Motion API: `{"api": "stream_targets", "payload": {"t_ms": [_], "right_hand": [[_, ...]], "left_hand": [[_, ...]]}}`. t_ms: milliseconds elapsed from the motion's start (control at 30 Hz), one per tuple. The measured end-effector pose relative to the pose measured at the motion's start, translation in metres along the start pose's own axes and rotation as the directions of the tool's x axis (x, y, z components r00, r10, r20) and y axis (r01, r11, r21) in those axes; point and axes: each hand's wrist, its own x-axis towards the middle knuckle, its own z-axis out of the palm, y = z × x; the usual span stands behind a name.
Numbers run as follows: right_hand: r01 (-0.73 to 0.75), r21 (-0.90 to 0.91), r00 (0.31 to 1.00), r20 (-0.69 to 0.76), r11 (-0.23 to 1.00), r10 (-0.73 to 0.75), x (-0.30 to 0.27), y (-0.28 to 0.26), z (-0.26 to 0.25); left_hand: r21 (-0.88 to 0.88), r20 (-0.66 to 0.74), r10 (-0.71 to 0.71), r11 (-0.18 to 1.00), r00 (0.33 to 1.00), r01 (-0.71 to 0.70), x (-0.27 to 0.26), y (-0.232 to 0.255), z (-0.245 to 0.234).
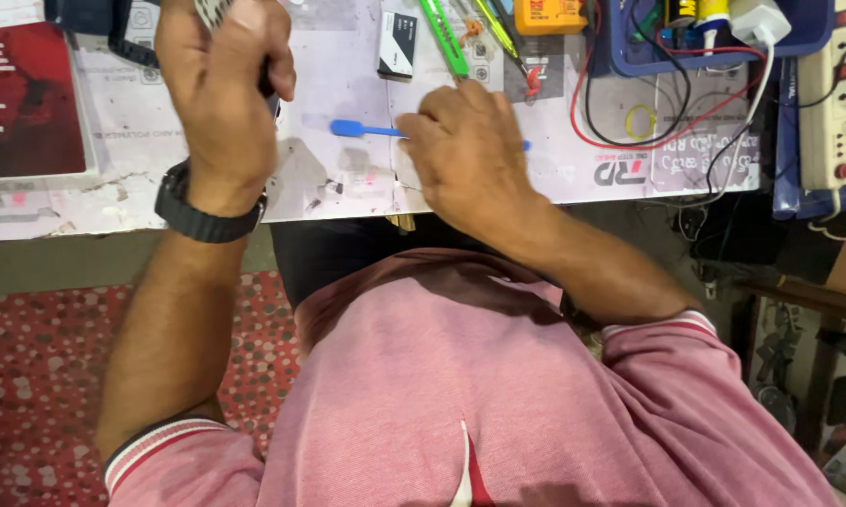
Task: The person cleans a small electronic circuit board using a blue toothbrush, scrubbing various components and edges. They then use a green utility knife to scrape or clean specific areas on the board. Finally, they use a small metal tool to pick at or adjust a connector on the device.
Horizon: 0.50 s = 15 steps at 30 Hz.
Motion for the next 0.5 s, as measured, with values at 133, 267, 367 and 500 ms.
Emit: {"api": "stream_targets", "payload": {"t_ms": [133, 267, 367, 500], "right_hand": [[0.017, -0.012, 0.999, -0.03, 1.0, -0.018, 0.006, 0.0, 0.012], [-0.026, -0.095, 0.996, -0.084, 0.995, 0.018, 0.005, 0.033, 0.002], [-0.102, -0.135, 0.994, -0.049, 0.986, 0.097, 0.005, 0.051, -0.004], [-0.12, -0.185, 0.993, -0.005, 0.975, 0.121, 0.015, 0.059, 0.007]], "left_hand": [[-0.208, 0.002, -0.181, 0.962, 0.983, 0.178, -0.005, 0.008, 0.004], [-0.204, -0.037, -0.308, 0.933, 0.951, 0.295, -0.009, 0.012, 0.008], [-0.175, 0.037, -0.279, 0.944, 0.96, 0.281, -0.014, 0.005, 0.006], [-0.075, 0.081, -0.203, 0.975, 0.976, 0.209, -0.016, -0.009, 0.012]]}}
